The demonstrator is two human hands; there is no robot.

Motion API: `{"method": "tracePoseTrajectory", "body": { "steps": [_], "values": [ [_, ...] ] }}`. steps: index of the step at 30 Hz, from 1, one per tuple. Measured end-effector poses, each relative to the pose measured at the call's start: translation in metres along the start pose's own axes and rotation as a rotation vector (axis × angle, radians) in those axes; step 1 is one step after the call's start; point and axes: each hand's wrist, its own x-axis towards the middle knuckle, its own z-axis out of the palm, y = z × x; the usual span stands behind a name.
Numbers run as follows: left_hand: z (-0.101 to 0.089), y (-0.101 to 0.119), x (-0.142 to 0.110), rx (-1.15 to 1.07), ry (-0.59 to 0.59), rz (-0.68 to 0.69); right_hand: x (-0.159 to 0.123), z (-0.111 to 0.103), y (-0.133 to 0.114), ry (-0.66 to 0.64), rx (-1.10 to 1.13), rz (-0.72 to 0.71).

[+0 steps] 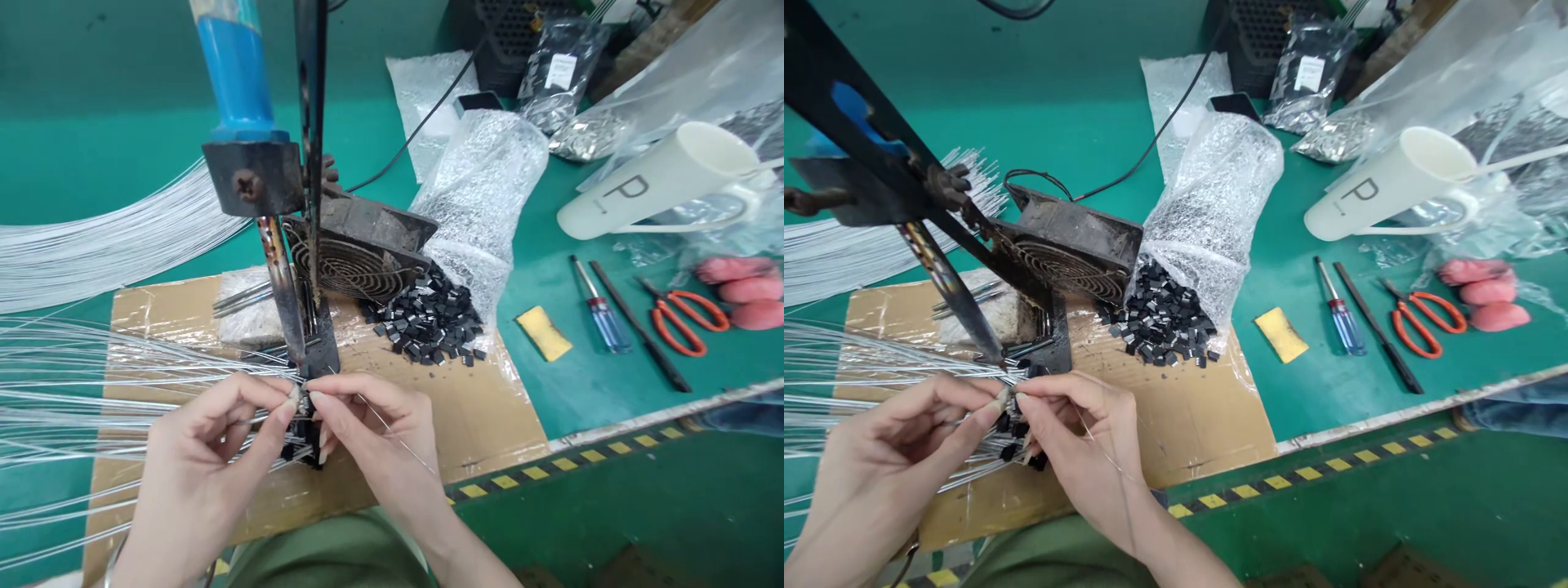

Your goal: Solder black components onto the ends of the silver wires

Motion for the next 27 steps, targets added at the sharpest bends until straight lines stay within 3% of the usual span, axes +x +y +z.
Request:
{"method": "tracePoseTrajectory", "body": {
  "steps": [7, 14, 20, 24, 27],
  "values": [
    [0.002, 0.001, 0.002, 0.002, -0.01, -0.022, -0.01, -0.011, 0.006, -0.043, -0.319, -0.289],
    [0.005, 0.005, 0.008, 0.027, 0.031, -0.019, -0.014, -0.013, 0.0, -0.002, -0.477, -0.423],
    [0.005, 0.006, 0.01, 0.009, 0.031, -0.026, -0.012, -0.009, -0.012, 0.044, -0.748, -0.58],
    [0.004, 0.008, 0.012, 0.009, 0.034, -0.034, -0.008, -0.006, -0.015, 0.051, -0.717, -0.671],
    [0.001, 0.007, 0.012, 0.019, 0.02, -0.043, -0.009, -0.005, -0.015, 0.024, -0.638, -0.642]
  ]
}}
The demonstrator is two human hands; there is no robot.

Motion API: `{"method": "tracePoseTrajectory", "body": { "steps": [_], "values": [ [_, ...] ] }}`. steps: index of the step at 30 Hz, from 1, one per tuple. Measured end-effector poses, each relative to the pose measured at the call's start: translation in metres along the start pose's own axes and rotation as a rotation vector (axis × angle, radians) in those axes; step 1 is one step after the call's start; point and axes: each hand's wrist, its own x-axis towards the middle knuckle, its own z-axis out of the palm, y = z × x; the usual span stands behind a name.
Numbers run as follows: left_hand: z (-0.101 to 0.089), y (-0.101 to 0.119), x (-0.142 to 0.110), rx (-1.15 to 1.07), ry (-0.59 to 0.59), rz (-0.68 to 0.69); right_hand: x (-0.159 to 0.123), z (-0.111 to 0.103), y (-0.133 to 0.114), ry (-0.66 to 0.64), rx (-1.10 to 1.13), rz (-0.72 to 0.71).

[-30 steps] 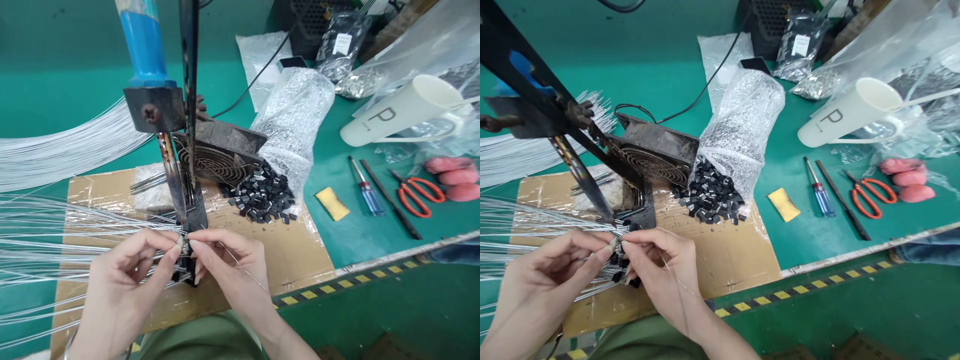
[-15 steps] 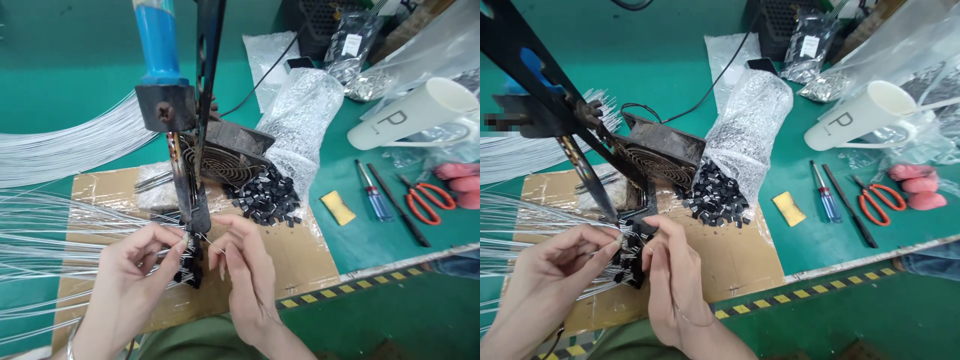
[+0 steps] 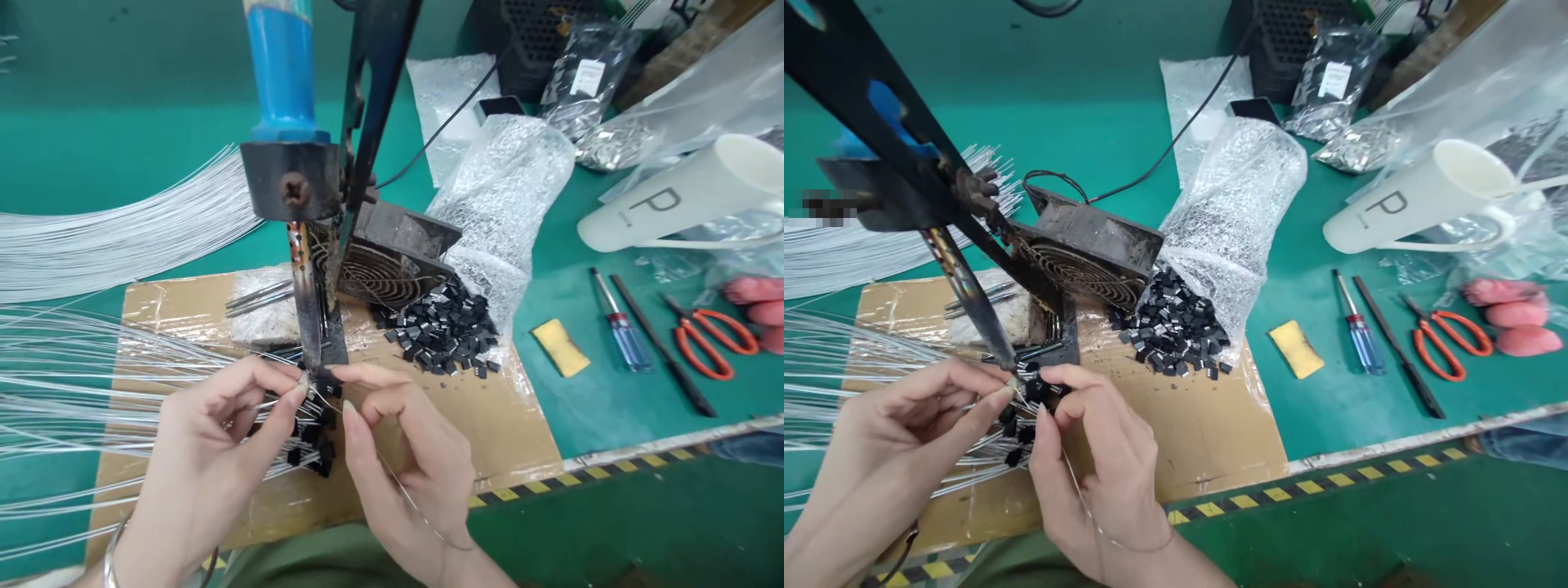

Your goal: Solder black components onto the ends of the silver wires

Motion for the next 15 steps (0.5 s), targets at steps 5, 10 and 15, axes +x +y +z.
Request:
{"method": "tracePoseTrajectory", "body": {
  "steps": [5, 10, 15],
  "values": [
    [-0.003, 0.0, 0.003, 0.004, -0.01, 0.021, -0.004, 0.002, 0.0, -0.02, 0.107, 0.097],
    [-0.005, 0.004, 0.006, 0.033, -0.038, 0.018, 0.0, 0.005, 0.002, 0.019, 0.182, 0.191],
    [-0.005, 0.008, 0.012, -0.011, -0.043, 0.011, 0.004, 0.006, 0.004, 0.006, 0.208, 0.216]
  ]
}}
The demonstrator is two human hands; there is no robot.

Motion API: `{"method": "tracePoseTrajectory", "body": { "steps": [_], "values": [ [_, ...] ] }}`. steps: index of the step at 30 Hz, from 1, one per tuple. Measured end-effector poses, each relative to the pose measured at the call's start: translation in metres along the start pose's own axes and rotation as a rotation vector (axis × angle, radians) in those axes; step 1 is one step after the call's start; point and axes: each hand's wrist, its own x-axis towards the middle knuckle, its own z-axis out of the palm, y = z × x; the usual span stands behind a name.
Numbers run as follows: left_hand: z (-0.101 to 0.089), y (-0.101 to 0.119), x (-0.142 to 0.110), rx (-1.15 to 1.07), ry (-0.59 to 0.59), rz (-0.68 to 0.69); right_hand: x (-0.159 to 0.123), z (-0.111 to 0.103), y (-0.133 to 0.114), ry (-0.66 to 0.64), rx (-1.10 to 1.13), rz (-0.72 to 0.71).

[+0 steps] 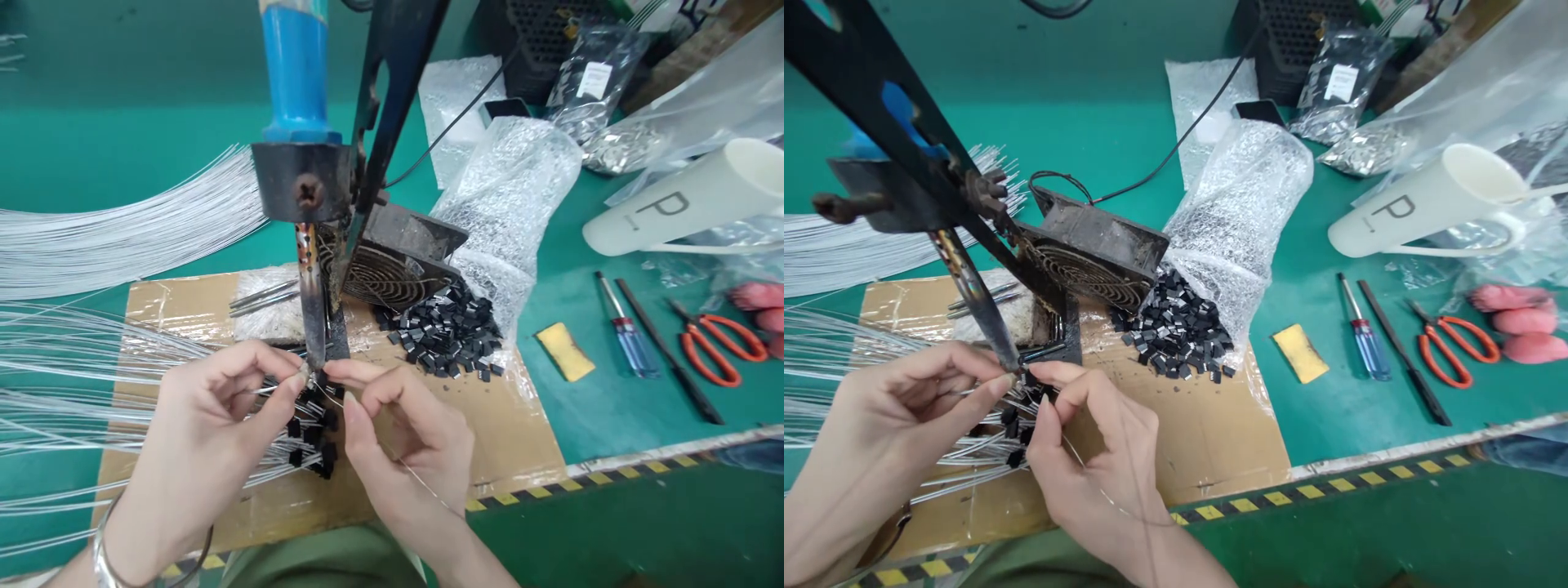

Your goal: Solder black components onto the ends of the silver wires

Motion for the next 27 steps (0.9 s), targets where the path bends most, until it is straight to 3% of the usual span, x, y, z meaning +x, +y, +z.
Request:
{"method": "tracePoseTrajectory", "body": {
  "steps": [27],
  "values": [
    [0.0022, 0.0081, 0.0041, -0.047, 0.027, 0.003, 0.004, -0.0017, -0.0048, 0.012, 0.066, 0.006]
  ]
}}
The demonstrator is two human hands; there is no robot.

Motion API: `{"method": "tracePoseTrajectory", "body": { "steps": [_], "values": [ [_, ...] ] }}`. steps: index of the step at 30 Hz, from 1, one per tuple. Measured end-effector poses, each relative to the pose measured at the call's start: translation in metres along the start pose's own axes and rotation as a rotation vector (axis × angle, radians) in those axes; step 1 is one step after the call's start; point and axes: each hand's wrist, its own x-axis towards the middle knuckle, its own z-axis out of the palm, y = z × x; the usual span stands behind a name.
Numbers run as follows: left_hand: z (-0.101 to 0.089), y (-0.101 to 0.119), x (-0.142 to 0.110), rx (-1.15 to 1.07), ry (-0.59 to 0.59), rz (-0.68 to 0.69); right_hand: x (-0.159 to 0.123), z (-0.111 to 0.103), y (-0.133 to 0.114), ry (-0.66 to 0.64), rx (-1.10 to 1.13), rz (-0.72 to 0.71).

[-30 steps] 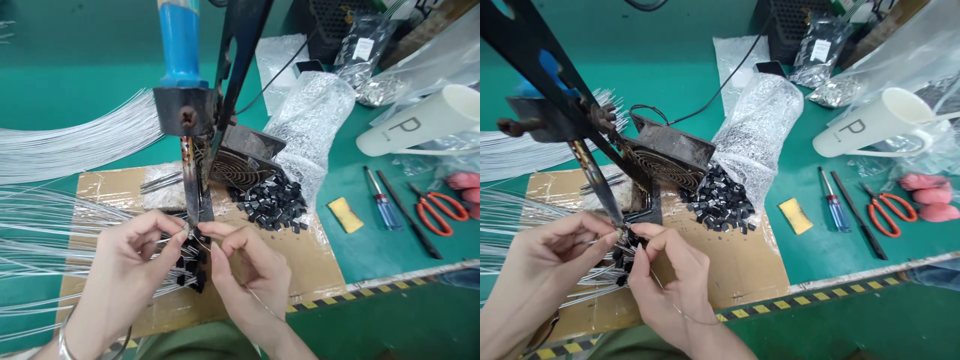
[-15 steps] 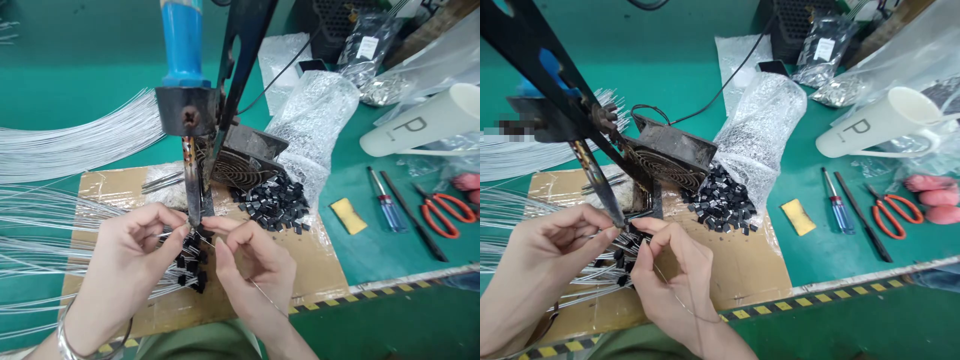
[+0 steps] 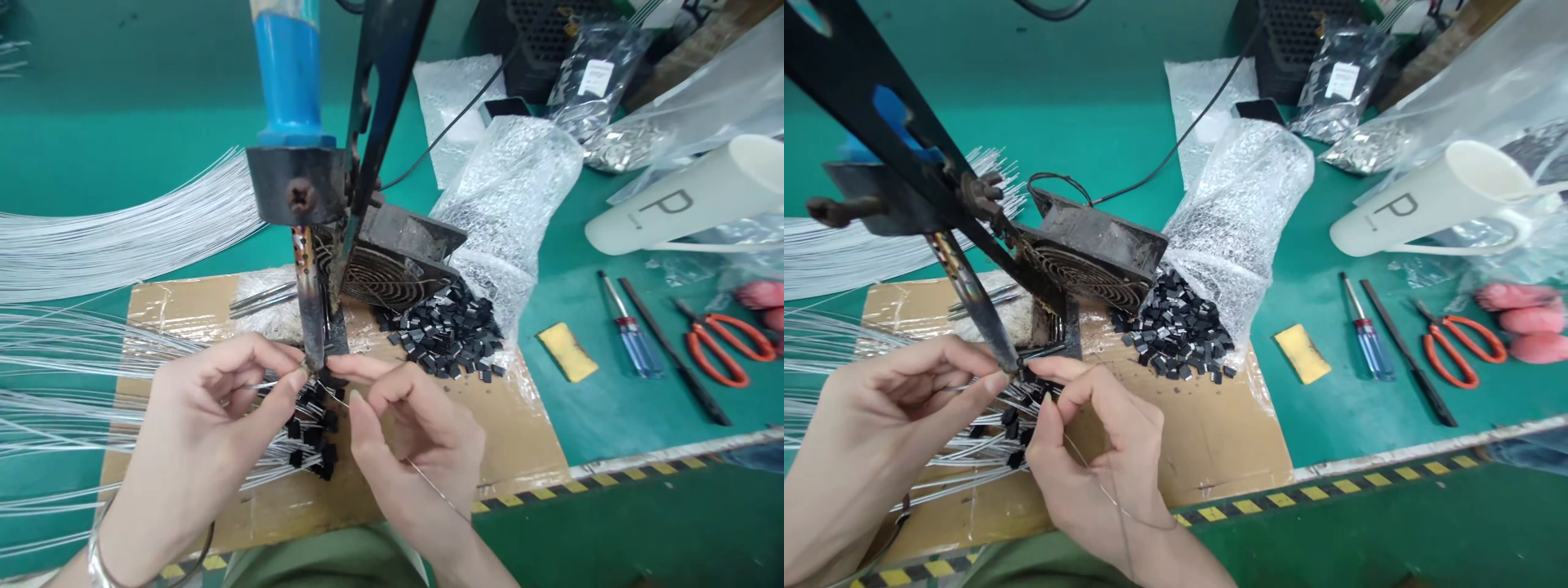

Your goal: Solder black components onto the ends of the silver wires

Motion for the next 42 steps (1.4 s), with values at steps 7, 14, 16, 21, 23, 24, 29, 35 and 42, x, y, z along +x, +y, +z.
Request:
{"method": "tracePoseTrajectory", "body": {
  "steps": [7, 14, 16, 21, 23, 24, 29, 35, 42],
  "values": [
    [-0.0016, -0.0016, -0.0027, 0.038, 0.004, 0.019, -0.0013, -0.0001, 0.001, 0.008, 0.007, -0.007],
    [-0.0028, -0.0015, -0.0025, 0.052, 0.012, 0.003, -0.0005, -0.0002, 0.0003, 0.001, -0.013, 0.008],
    [-0.003, -0.0008, -0.0023, 0.057, 0.012, 0.001, -0.0004, 0.001, 0.0009, 0.011, -0.002, -0.011],
    [-0.0022, -0.0007, -0.0024, 0.024, 0.009, -0.003, -0.0008, 0.0014, 0.0017, 0.008, 0.002, -0.016],
    [-0.0015, -0.0011, -0.002, 0.023, 0.003, 0.003, -0.0009, 0.0005, 0.0017, 0.001, -0.011, -0.009],
    [-0.0013, -0.0012, -0.0018, 0.026, 0.002, 0.004, -0.001, 0.0, 0.0016, -0.001, -0.021, -0.007],
    [-0.0013, -0.0014, -0.0024, 0.052, -0.001, 0.017, -0.0014, -0.0002, 0.0017, 0.001, -0.053, -0.028],
    [-0.0017, -0.0031, -0.0035, 0.051, 0.004, 0.016, -0.0025, 0.0042, 0.0033, 0.046, -0.009, -0.073],
    [-0.0013, -0.0062, -0.0053, 0.074, 0.018, 0.029, -0.0032, 0.0045, 0.0046, 0.051, -0.011, -0.112]
  ]
}}
